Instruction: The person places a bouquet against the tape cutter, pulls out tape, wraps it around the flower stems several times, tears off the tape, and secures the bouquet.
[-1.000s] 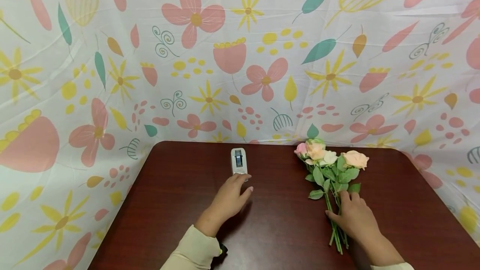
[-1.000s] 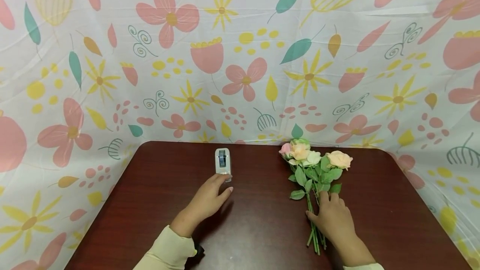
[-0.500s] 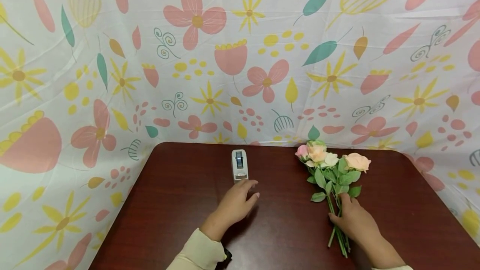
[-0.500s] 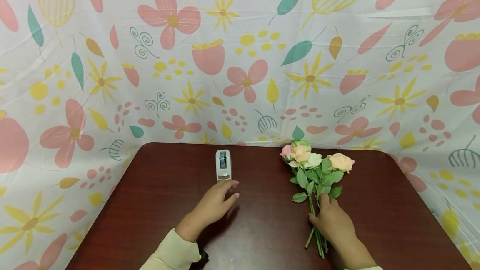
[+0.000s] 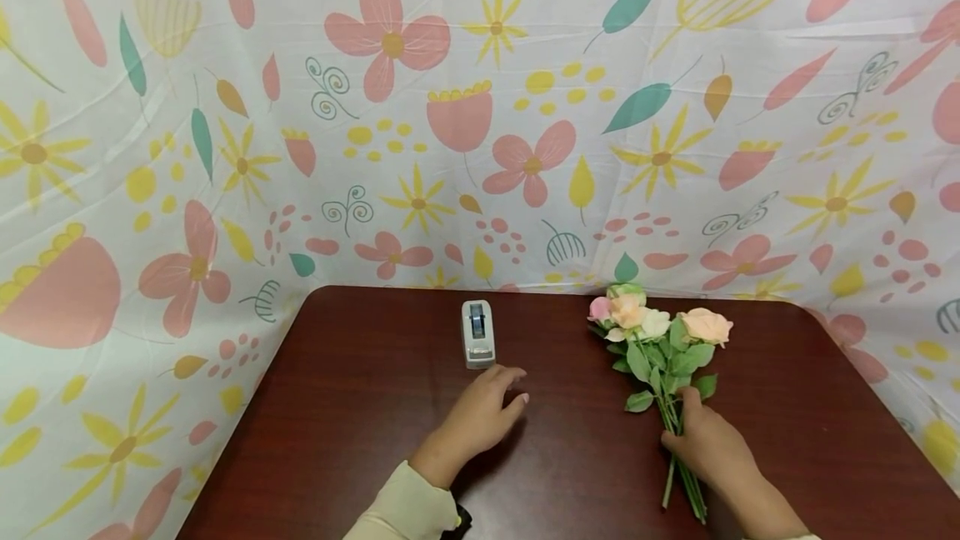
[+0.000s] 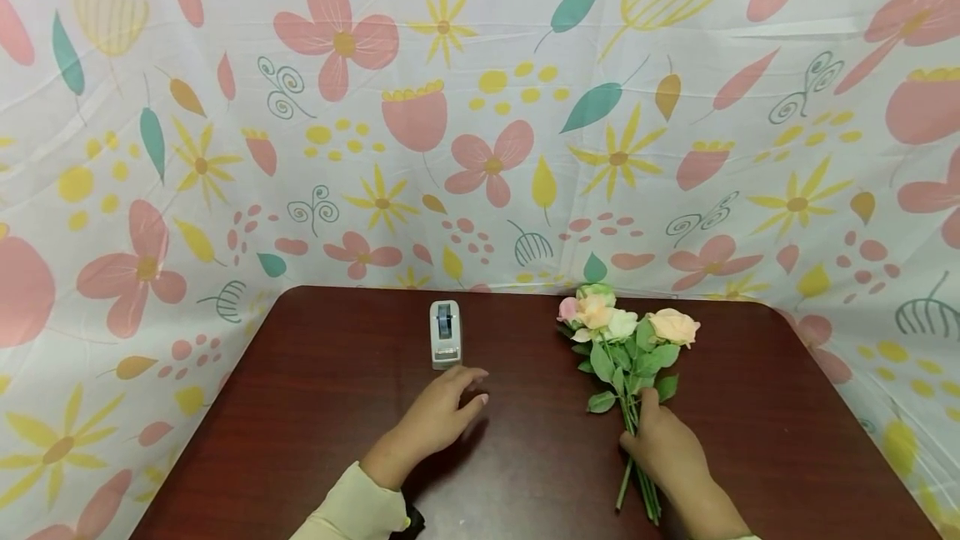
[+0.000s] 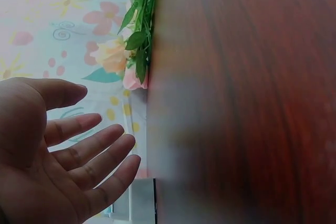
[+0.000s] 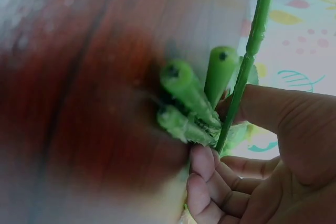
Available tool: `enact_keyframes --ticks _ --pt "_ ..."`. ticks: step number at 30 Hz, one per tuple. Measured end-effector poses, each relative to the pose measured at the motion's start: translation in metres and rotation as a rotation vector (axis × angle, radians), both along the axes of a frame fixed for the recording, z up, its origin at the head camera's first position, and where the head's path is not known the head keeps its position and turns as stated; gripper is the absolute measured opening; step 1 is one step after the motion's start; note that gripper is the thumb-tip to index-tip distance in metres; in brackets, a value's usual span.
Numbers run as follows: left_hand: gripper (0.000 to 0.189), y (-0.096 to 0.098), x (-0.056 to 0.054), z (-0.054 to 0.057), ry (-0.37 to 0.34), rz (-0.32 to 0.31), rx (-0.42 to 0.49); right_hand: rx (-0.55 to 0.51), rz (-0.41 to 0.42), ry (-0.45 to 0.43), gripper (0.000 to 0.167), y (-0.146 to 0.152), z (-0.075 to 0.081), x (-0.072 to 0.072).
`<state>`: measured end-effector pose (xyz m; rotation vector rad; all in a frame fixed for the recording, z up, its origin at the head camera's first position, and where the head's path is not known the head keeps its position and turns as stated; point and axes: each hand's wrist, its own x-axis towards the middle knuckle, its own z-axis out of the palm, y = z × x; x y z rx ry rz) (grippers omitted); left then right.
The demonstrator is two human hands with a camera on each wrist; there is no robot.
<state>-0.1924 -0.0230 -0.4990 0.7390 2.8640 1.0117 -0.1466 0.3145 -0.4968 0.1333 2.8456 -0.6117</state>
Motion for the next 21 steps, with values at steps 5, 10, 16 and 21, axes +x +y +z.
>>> enact_keyframes --ticks 5,10,16,21 --pt "0.038 0.002 0.001 0.001 0.011 -0.004 -0.007 -0.019 -0.017 0.007 0.076 -0.003 0.000 0.002" --pt "0.038 0.006 0.001 0.000 0.012 -0.016 -0.017 -0.031 -0.029 -0.001 0.075 -0.002 0.001 0.001" --pt "0.039 0.010 0.001 -0.003 -0.002 -0.033 -0.008 -0.088 -0.045 0.003 0.076 0.003 -0.002 0.002" --pt "0.039 0.014 0.000 -0.004 -0.012 -0.042 -0.010 -0.160 -0.077 -0.021 0.075 0.007 -0.003 0.002"
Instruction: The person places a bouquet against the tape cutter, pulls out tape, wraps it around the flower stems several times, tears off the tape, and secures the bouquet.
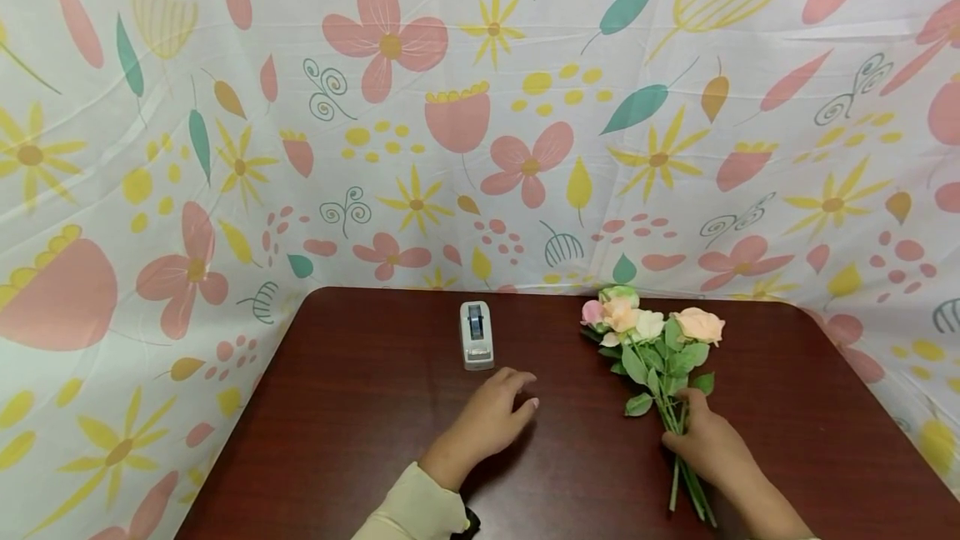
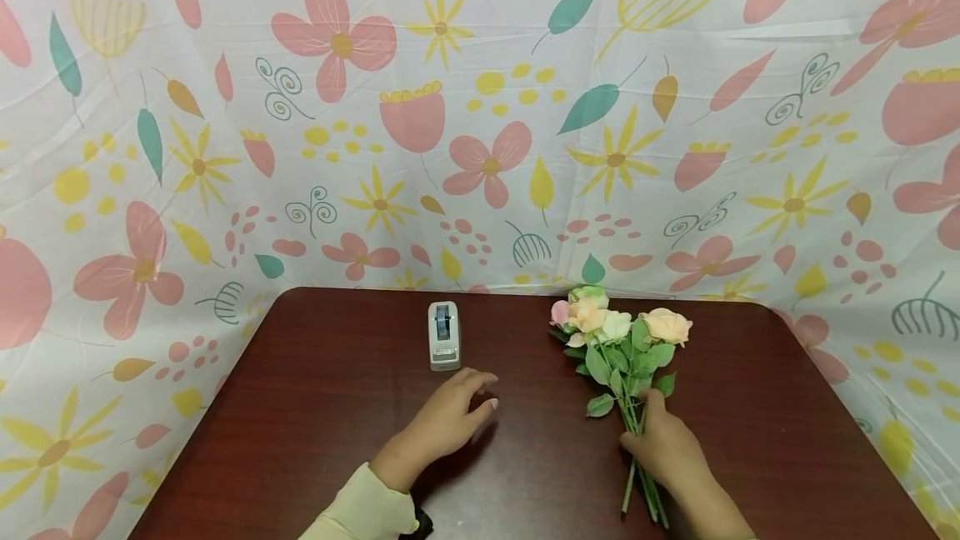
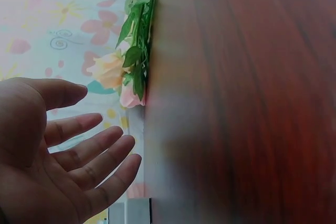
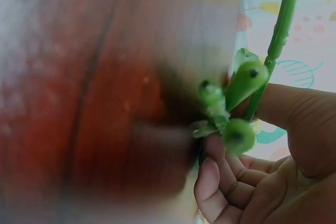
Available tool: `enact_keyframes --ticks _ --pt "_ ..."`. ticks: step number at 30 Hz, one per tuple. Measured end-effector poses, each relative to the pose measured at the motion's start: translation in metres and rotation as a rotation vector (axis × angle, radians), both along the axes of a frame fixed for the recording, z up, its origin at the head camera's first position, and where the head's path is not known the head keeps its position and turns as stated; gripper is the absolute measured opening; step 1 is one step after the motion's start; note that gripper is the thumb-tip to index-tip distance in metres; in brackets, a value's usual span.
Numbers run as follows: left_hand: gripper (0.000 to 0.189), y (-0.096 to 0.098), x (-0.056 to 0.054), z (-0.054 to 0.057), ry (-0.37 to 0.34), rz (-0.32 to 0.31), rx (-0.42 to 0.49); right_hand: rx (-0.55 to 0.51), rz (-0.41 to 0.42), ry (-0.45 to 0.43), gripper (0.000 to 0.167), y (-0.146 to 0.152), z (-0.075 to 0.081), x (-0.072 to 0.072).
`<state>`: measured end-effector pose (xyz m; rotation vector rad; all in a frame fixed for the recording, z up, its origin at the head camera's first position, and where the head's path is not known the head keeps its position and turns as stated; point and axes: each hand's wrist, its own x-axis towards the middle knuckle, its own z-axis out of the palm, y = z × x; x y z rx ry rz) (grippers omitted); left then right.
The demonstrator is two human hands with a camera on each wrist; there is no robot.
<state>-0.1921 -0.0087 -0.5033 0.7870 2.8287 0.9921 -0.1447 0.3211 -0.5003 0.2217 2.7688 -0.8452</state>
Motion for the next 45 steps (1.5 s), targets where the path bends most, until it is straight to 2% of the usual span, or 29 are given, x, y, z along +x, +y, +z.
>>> enact_keyframes --ticks 4,12,22,28,32,38,42,45 --pt "0.039 0.003 0.000 0.001 -0.021 -0.007 0.009 -0.068 -0.012 -0.009 0.072 0.000 -0.001 0.001" --pt "0.036 0.010 0.001 0.001 -0.008 -0.023 0.023 -0.302 0.001 0.037 0.060 -0.008 -0.001 0.006" --pt "0.037 0.019 -0.001 -0.001 -0.037 -0.055 0.043 -0.447 0.048 0.025 0.064 -0.015 0.000 0.008" --pt "0.038 0.026 -0.004 -0.002 -0.050 -0.048 0.071 -0.523 0.020 0.034 0.067 -0.026 0.001 0.009" --pt "0.040 0.033 -0.006 -0.004 -0.096 -0.054 0.108 -0.571 -0.033 0.018 0.068 -0.033 0.003 0.011" --pt "0.046 0.041 -0.008 -0.003 -0.211 -0.035 0.194 -0.644 -0.053 0.010 0.068 -0.043 0.003 0.016" --pt "0.048 0.044 -0.009 -0.005 -0.305 -0.016 0.285 -0.671 -0.054 0.016 0.068 -0.048 0.003 0.020" --pt "0.047 0.045 -0.009 -0.007 -0.370 -0.024 0.382 -0.689 -0.061 0.009 0.068 -0.053 0.005 0.022"
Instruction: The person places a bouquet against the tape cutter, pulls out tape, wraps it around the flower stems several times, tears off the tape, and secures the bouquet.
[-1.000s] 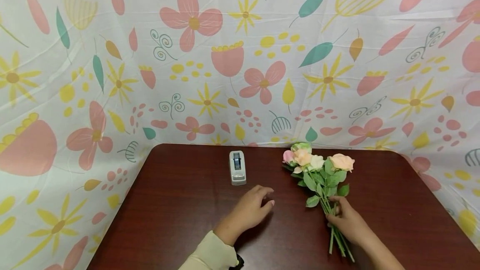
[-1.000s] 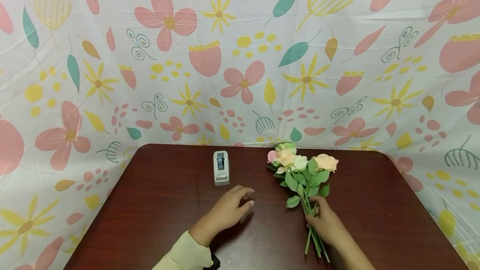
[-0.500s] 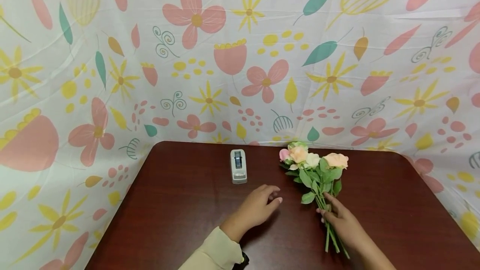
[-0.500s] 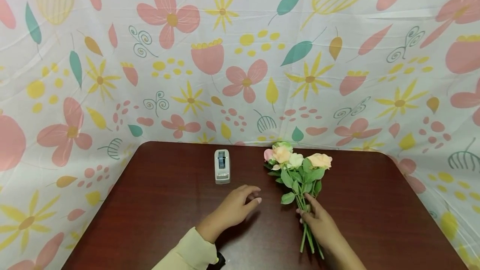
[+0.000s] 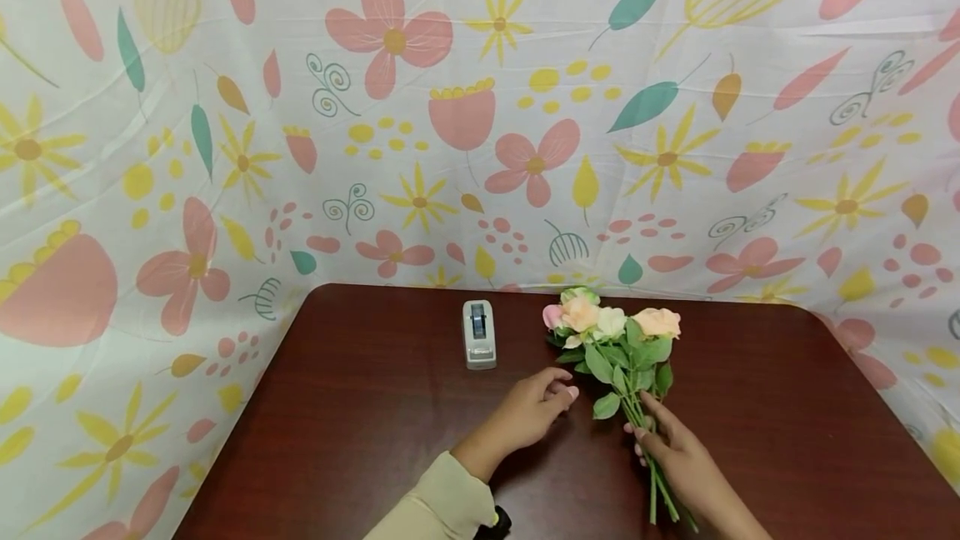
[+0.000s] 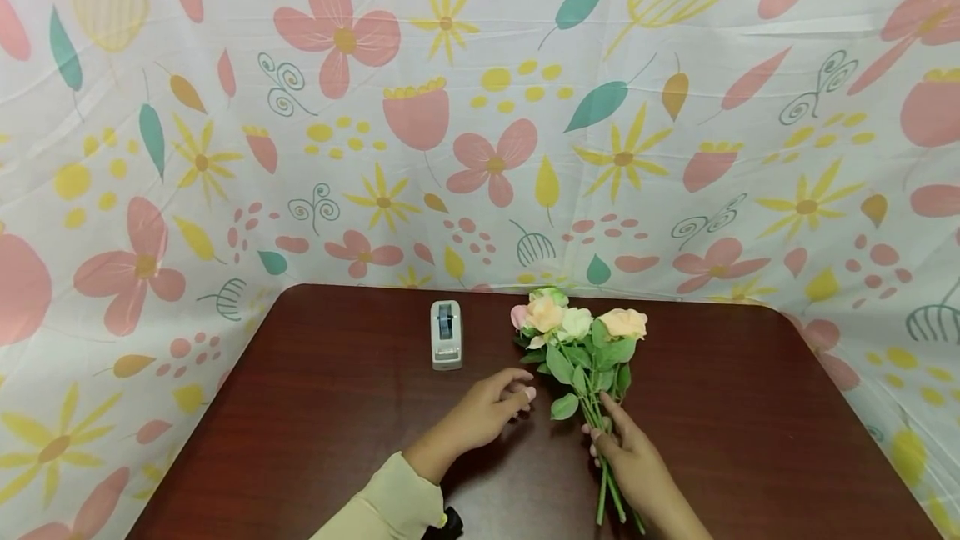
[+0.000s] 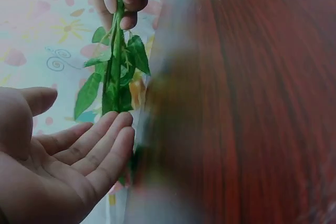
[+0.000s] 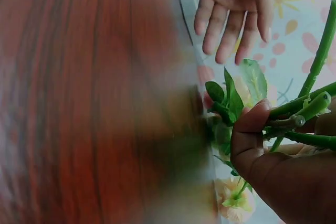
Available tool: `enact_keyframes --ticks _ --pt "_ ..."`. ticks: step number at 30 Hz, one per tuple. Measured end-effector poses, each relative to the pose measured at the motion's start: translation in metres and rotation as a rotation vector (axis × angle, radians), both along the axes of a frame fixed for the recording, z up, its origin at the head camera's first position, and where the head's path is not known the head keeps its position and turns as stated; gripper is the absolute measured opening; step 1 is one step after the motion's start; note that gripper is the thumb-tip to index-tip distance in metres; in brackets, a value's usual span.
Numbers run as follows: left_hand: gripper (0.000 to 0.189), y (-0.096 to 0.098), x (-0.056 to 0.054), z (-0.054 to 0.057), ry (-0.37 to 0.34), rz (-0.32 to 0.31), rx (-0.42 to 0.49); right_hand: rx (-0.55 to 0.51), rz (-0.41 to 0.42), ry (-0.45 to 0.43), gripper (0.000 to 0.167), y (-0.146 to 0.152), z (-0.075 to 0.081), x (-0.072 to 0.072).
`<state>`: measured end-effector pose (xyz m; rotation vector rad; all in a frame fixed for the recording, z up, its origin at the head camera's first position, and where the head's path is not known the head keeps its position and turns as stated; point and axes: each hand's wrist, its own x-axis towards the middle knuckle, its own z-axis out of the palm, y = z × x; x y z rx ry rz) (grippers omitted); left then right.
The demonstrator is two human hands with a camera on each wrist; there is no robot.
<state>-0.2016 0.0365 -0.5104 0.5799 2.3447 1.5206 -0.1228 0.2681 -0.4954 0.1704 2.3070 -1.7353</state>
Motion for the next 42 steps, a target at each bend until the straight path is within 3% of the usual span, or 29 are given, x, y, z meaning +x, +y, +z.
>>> enact_keyframes --ticks 3,10,17,23,30,37,40,42 --pt "0.045 0.000 0.000 -0.001 -0.056 -0.018 0.099 -0.020 -0.004 -0.010 0.067 -0.005 0.003 0.003" --pt "0.045 -0.001 0.000 -0.001 -0.174 -0.040 0.228 -0.052 0.019 -0.043 0.068 -0.017 0.010 0.009" --pt "0.046 0.000 0.002 0.005 -0.262 -0.054 0.330 -0.020 0.064 0.048 0.067 -0.030 0.012 0.015" --pt "0.051 0.000 0.003 0.010 -0.320 0.015 0.423 0.046 0.083 0.137 0.063 -0.044 0.015 0.014" --pt "0.056 -0.004 0.001 0.013 -0.422 0.100 0.511 0.085 0.144 0.176 0.061 -0.056 0.018 0.010" --pt "0.066 -0.009 0.000 0.019 -0.417 0.199 0.435 0.083 0.247 0.285 0.058 -0.061 0.015 0.004" --pt "0.070 -0.011 0.000 0.020 -0.451 0.246 0.404 0.069 0.307 0.334 0.056 -0.062 0.013 0.002" --pt "0.070 -0.012 -0.001 0.020 -0.482 0.224 0.442 0.052 0.340 0.342 0.054 -0.062 0.014 0.000"
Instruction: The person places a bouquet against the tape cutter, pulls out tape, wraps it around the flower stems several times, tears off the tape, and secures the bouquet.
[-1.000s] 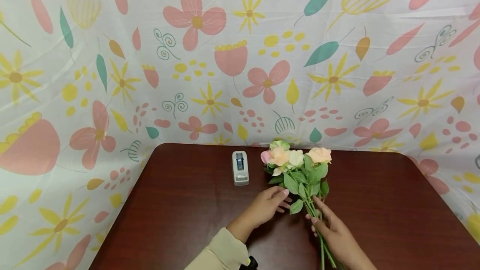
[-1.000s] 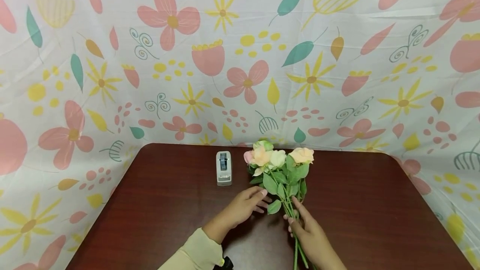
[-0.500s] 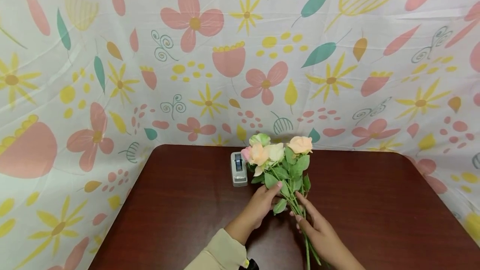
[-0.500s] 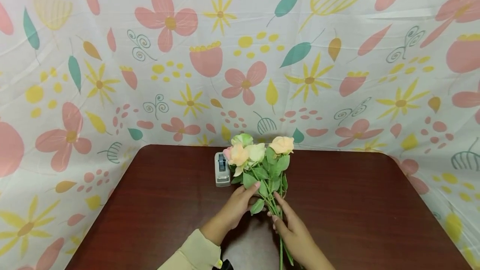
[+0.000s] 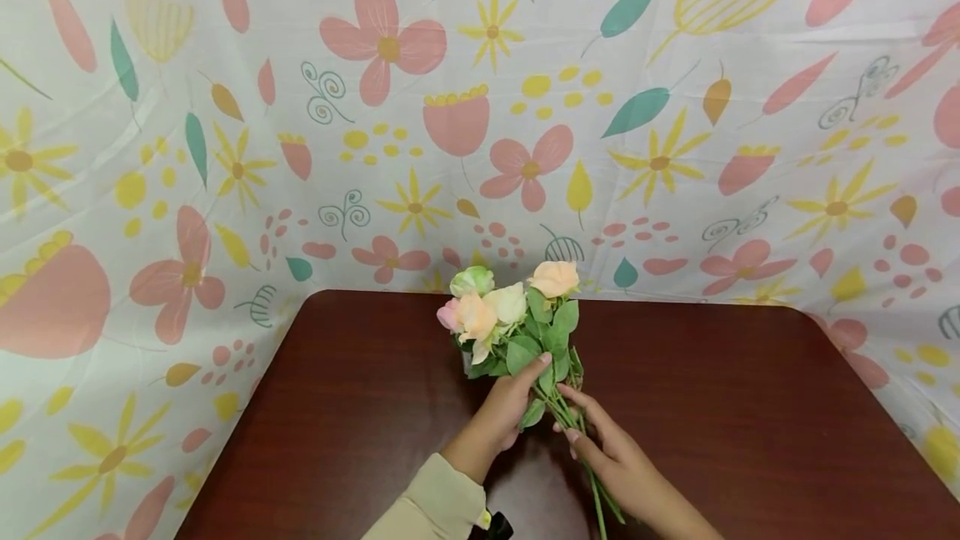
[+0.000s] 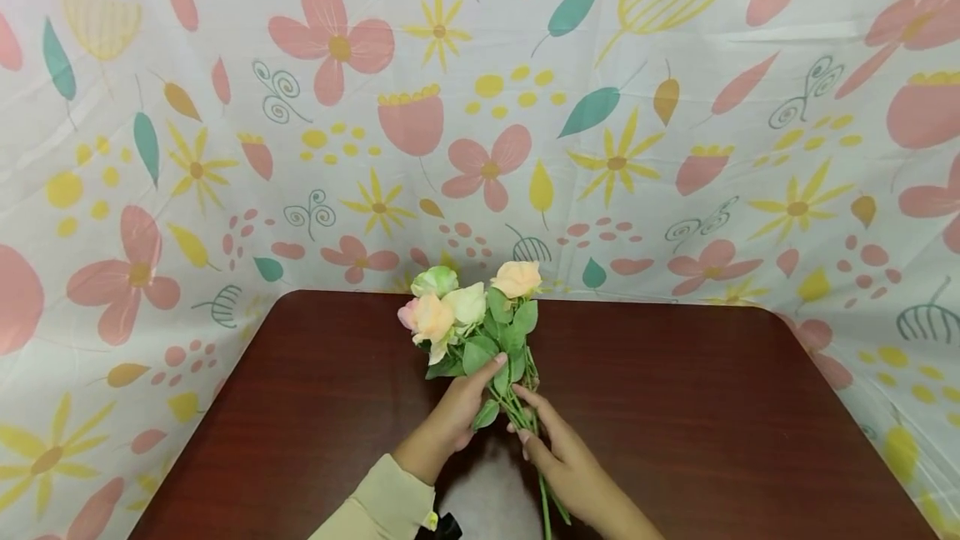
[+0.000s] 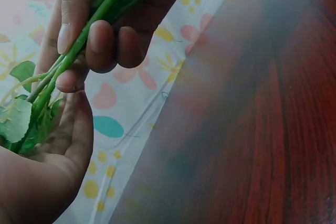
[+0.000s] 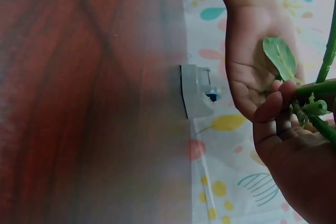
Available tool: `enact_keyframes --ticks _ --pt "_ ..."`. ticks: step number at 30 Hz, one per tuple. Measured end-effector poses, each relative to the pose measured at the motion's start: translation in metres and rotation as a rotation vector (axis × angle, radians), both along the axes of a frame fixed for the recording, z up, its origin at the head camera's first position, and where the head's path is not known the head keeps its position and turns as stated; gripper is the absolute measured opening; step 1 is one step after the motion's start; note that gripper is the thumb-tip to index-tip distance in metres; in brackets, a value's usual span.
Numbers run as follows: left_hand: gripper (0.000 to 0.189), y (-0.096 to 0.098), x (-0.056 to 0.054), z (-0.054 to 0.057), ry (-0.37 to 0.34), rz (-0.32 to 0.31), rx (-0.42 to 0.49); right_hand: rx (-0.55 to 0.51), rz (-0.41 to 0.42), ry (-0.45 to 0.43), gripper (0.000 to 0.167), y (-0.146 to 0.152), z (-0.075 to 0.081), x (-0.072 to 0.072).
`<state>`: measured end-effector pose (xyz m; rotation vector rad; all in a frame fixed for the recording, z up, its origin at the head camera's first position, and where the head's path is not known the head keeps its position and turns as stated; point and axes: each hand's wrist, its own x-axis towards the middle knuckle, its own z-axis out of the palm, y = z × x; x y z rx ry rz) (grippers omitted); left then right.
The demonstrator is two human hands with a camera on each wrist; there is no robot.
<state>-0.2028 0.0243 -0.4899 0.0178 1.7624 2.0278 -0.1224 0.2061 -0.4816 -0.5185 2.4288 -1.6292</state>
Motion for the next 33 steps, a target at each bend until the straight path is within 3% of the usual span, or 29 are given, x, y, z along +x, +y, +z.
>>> enact_keyframes --ticks 7,14,18,24,30,33 --pt "0.060 -0.006 -0.006 -0.002 0.003 -0.103 0.262 -0.033 0.099 0.000 0.050 -0.004 0.004 -0.009" --pt "0.060 -0.008 -0.008 -0.005 0.100 -0.208 0.245 0.030 0.122 0.058 0.050 -0.006 0.008 -0.014" --pt "0.061 -0.006 -0.007 -0.003 0.105 -0.177 0.186 0.115 0.090 0.117 0.050 -0.007 0.011 -0.014" --pt "0.062 -0.006 -0.005 0.000 0.019 -0.056 0.125 0.178 0.090 0.152 0.039 -0.006 0.013 -0.019" --pt "0.066 -0.009 -0.007 0.003 0.036 -0.080 0.208 0.237 0.100 0.157 0.013 -0.009 0.017 -0.026" --pt "0.063 -0.010 -0.008 0.005 0.045 -0.066 0.199 0.221 0.108 0.167 0.007 -0.011 0.016 -0.031"
